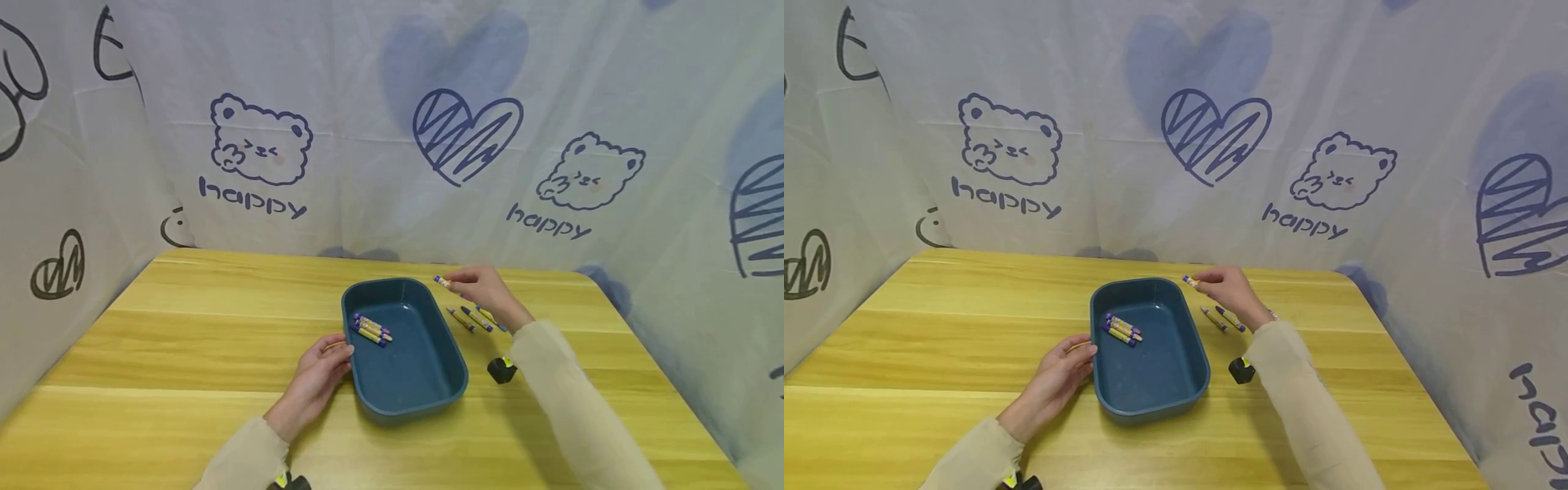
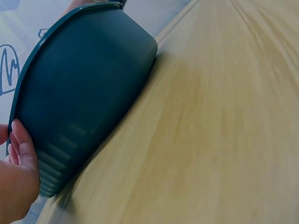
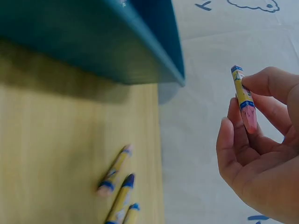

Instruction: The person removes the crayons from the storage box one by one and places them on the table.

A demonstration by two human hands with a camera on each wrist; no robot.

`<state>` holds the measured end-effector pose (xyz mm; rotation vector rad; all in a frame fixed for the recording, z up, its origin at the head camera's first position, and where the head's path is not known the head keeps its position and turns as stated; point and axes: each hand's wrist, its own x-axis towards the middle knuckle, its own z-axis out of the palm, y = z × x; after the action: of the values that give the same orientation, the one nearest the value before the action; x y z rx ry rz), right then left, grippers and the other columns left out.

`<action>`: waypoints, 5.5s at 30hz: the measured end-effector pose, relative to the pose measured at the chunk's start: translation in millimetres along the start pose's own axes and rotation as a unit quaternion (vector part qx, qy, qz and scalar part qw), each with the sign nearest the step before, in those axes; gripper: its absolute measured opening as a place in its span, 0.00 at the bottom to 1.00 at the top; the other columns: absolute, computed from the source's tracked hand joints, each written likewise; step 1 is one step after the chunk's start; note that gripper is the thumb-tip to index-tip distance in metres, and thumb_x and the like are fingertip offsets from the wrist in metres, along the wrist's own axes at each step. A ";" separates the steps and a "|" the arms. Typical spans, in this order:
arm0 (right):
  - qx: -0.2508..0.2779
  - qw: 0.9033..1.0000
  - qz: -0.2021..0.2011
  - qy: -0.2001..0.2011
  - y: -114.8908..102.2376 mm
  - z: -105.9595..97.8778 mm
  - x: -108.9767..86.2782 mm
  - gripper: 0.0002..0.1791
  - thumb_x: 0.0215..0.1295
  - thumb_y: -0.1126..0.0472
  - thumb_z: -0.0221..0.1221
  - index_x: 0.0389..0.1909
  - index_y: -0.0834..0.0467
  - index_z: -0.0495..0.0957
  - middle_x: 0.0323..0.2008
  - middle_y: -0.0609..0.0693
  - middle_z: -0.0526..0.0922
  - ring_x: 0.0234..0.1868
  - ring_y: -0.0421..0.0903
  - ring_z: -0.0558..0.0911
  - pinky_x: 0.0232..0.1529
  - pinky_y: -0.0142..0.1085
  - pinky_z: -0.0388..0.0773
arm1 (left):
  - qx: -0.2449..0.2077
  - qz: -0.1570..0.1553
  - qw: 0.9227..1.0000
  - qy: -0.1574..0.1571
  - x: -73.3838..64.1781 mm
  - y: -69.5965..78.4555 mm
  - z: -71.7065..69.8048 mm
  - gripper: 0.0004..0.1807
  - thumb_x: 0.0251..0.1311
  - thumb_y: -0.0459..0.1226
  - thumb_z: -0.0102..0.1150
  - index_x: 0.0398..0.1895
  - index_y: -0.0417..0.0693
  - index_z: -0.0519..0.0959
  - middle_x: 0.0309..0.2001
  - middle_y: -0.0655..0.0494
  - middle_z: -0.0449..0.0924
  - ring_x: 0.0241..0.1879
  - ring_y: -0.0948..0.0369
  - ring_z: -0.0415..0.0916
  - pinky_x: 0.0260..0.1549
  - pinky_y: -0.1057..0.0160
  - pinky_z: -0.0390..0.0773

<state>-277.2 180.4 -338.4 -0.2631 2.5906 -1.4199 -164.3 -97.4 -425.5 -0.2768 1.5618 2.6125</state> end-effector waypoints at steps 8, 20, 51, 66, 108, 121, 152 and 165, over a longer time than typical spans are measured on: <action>-0.041 0.999 -0.020 0.023 31.2 -2.7 -13.6 0.16 0.68 0.62 0.58 0.55 0.64 0.79 0.53 0.60 0.80 0.52 0.55 0.78 0.52 0.50 0.75 | 0.003 0.000 1.000 -0.001 0.1 -0.2 -0.1 0.15 0.63 0.23 0.52 0.52 0.32 0.67 0.33 0.56 0.75 0.30 0.66 0.73 0.33 0.71 0.76; -0.064 0.997 0.008 0.047 71.5 -9.1 -34.3 0.15 0.67 0.65 0.59 0.52 0.67 0.79 0.50 0.63 0.80 0.48 0.54 0.79 0.42 0.40 0.79 | 0.004 -0.004 1.000 -0.002 0.2 0.3 0.6 0.15 0.64 0.24 0.52 0.53 0.31 0.66 0.34 0.56 0.75 0.30 0.65 0.73 0.33 0.71 0.76; -0.148 0.988 -0.008 0.046 115.0 -15.4 -60.5 0.12 0.64 0.64 0.61 0.46 0.66 0.82 0.41 0.58 0.82 0.44 0.55 0.80 0.43 0.45 0.79 | 0.005 -0.003 1.000 0.000 1.0 -1.6 0.0 0.15 0.64 0.23 0.51 0.53 0.31 0.66 0.33 0.56 0.75 0.30 0.66 0.73 0.33 0.71 0.76; -0.117 0.992 0.022 0.031 110.9 -14.6 -61.0 0.13 0.64 0.67 0.60 0.47 0.69 0.80 0.36 0.53 0.82 0.32 0.44 0.79 0.27 0.36 0.79 | 0.004 -0.003 1.000 -0.007 0.9 1.9 0.9 0.15 0.64 0.24 0.52 0.53 0.31 0.66 0.33 0.56 0.76 0.31 0.66 0.73 0.33 0.71 0.76; -0.130 0.989 -0.064 0.017 3.2 -14.9 -42.7 0.16 0.71 0.60 0.55 0.55 0.61 0.79 0.53 0.57 0.80 0.51 0.54 0.78 0.48 0.48 0.76 | 0.005 0.001 1.000 -0.008 -2.3 1.8 2.1 0.16 0.64 0.23 0.52 0.54 0.30 0.66 0.36 0.54 0.76 0.32 0.65 0.74 0.34 0.71 0.76; -0.079 0.993 -0.087 -0.028 -46.3 29.5 -16.7 0.17 0.71 0.60 0.55 0.56 0.62 0.77 0.54 0.56 0.79 0.53 0.52 0.77 0.52 0.46 0.75 | 0.005 0.000 1.000 -0.009 -0.9 -0.4 1.6 0.16 0.64 0.23 0.51 0.54 0.30 0.65 0.34 0.54 0.76 0.32 0.65 0.74 0.34 0.71 0.76; -0.007 0.999 -0.001 -0.042 -22.4 107.6 35.1 0.16 0.68 0.63 0.59 0.53 0.65 0.79 0.48 0.56 0.82 0.49 0.53 0.80 0.50 0.43 0.78 | 0.006 -0.002 1.000 -0.003 -1.3 1.1 0.9 0.14 0.64 0.24 0.51 0.52 0.33 0.67 0.34 0.56 0.76 0.31 0.66 0.74 0.34 0.71 0.76; 0.006 0.999 0.032 -0.042 -14.7 120.8 42.2 0.13 0.65 0.65 0.60 0.48 0.65 0.82 0.45 0.56 0.83 0.42 0.48 0.84 0.42 0.38 0.79 | 0.006 -0.008 1.000 -0.007 -0.6 2.1 1.7 0.15 0.65 0.24 0.51 0.53 0.33 0.66 0.35 0.57 0.75 0.32 0.67 0.74 0.35 0.71 0.76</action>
<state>-288.4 64.2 -392.8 -0.2299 2.4999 -1.3726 -164.2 -96.9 -422.8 -0.2667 1.5637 2.5871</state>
